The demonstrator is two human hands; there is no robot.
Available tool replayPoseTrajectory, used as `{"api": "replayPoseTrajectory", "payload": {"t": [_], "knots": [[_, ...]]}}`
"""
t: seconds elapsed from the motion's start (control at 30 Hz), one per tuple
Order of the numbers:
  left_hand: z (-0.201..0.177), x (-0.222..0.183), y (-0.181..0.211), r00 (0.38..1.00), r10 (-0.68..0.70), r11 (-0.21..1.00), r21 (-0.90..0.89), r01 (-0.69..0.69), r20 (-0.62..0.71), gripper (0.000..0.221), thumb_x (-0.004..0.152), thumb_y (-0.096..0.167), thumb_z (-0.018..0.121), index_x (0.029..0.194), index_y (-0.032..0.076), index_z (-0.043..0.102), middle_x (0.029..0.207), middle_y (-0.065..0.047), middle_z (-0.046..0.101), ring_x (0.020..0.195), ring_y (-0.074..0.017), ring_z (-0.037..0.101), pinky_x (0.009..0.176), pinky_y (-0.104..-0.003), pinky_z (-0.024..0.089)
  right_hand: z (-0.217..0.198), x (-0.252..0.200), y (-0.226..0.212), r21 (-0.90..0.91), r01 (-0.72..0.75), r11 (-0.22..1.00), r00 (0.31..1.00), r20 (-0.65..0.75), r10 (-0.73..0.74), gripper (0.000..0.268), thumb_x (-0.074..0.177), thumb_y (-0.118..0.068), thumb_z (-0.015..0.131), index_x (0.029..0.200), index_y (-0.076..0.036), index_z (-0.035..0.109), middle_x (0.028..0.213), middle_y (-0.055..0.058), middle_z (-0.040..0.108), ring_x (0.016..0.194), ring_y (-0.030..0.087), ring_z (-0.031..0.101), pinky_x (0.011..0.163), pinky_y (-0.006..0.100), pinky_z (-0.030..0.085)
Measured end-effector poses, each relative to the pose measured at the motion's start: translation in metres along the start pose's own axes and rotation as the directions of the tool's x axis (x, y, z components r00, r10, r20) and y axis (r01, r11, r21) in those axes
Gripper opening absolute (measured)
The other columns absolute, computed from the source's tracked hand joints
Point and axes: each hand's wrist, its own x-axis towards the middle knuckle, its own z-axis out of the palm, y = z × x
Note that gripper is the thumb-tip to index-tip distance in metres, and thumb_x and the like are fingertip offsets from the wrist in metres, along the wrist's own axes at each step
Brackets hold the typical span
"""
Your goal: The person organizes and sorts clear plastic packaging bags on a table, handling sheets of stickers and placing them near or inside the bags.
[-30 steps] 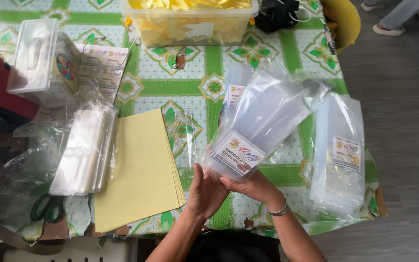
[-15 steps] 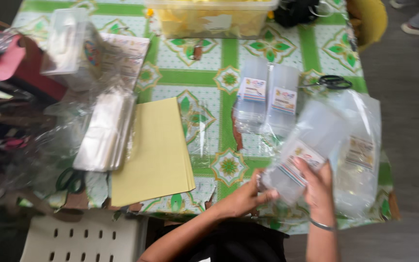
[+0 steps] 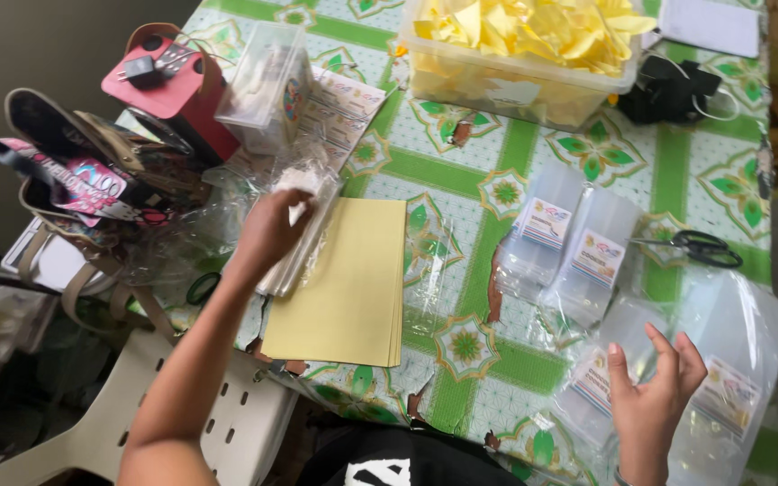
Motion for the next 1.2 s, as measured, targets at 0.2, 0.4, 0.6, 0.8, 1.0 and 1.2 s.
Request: {"api": "replayPoseTrajectory", "payload": {"t": [0.2, 0.4, 0.6, 0.8, 1.0, 1.2], "knots": [[-0.02, 0.13, -0.049, 0.945, 0.113, 0.932, 0.362, 0.006, -0.308, 0.045, 0.085, 0.043, 0.081, 0.111, 0.008, 0.071, 0.116, -0.016, 0.064, 0.117, -0.038, 0.054, 0.096, -0.051, 0.041, 0.045, 0.049, -0.03, 0.039, 0.043, 0.998, 0.988, 0.146, -0.048, 0.039, 0.092, -0.029, 0.078, 0.127, -0.012, 0.071, 0.147, 0.02, 0.047, 0.137, 0.036, 0.047, 0.112, 0.042, 0.043], [-0.007, 0.184, -0.063, 0.926, 0.068, 0.944, 0.326, 0.061, -0.371, 0.042, 0.085, 0.042, 0.079, 0.107, 0.008, 0.071, 0.115, -0.015, 0.063, 0.108, -0.0352, 0.057, 0.091, -0.048, 0.044, 0.097, 0.052, -0.054, 0.118, 0.075, 0.99, 0.938, 0.329, -0.11, 0.037, 0.088, -0.033, 0.075, 0.121, -0.015, 0.073, 0.14, 0.016, 0.054, 0.128, 0.032, 0.055, 0.098, 0.04, 0.05], [-0.002, 0.075, -0.061, 0.983, -0.092, 0.961, 0.245, 0.13, -0.159, 0.049, 0.091, 0.05, 0.077, 0.109, 0.007, 0.064, 0.111, -0.017, 0.065, 0.102, -0.0391, 0.061, 0.088, -0.049, 0.049, 0.133, 0.035, -0.07, 0.145, -0.087, 0.986, 0.857, 0.515, 0.0, 0.033, 0.088, -0.029, 0.073, 0.118, -0.014, 0.075, 0.131, 0.013, 0.067, 0.11, 0.026, 0.069, 0.092, 0.036, 0.056], [0.019, -0.01, -0.047, 0.913, -0.368, 0.901, 0.308, 0.304, 0.174, 0.105, 0.051, 0.054, 0.098, 0.134, 0.017, 0.046, 0.142, -0.032, 0.035, 0.133, -0.0541, 0.036, 0.096, -0.07, 0.036, 0.186, 0.018, -0.091, 0.297, -0.448, 0.843, 0.634, 0.771, 0.065, 0.041, 0.092, -0.021, 0.071, 0.129, -0.004, 0.066, 0.118, 0.012, 0.074, 0.107, 0.02, 0.074, 0.09, 0.03, 0.06], [0.044, -0.021, -0.039, 0.823, -0.529, 0.844, 0.223, 0.487, 0.205, 0.093, 0.065, 0.036, 0.091, 0.142, 0.026, 0.04, 0.151, -0.023, 0.034, 0.141, -0.0476, 0.037, 0.108, -0.069, 0.034, 0.223, 0.016, -0.154, 0.238, -0.617, 0.75, 0.464, 0.88, 0.102, 0.055, 0.096, -0.025, 0.066, 0.145, -0.007, 0.048, 0.11, 0.014, 0.075, 0.099, 0.021, 0.076, 0.086, 0.03, 0.059], [0.062, -0.037, -0.036, 0.875, -0.479, 0.867, 0.198, 0.457, 0.077, 0.084, 0.072, 0.032, 0.087, 0.141, 0.024, 0.04, 0.151, -0.029, 0.028, 0.14, -0.054, 0.029, 0.103, -0.068, 0.032, 0.207, 0.023, -0.19, 0.354, -0.139, 0.925, 0.759, 0.638, -0.129, 0.035, 0.097, -0.026, 0.068, 0.125, -0.006, 0.066, 0.115, 0.011, 0.062, 0.099, 0.021, 0.069, 0.081, 0.033, 0.061]]}}
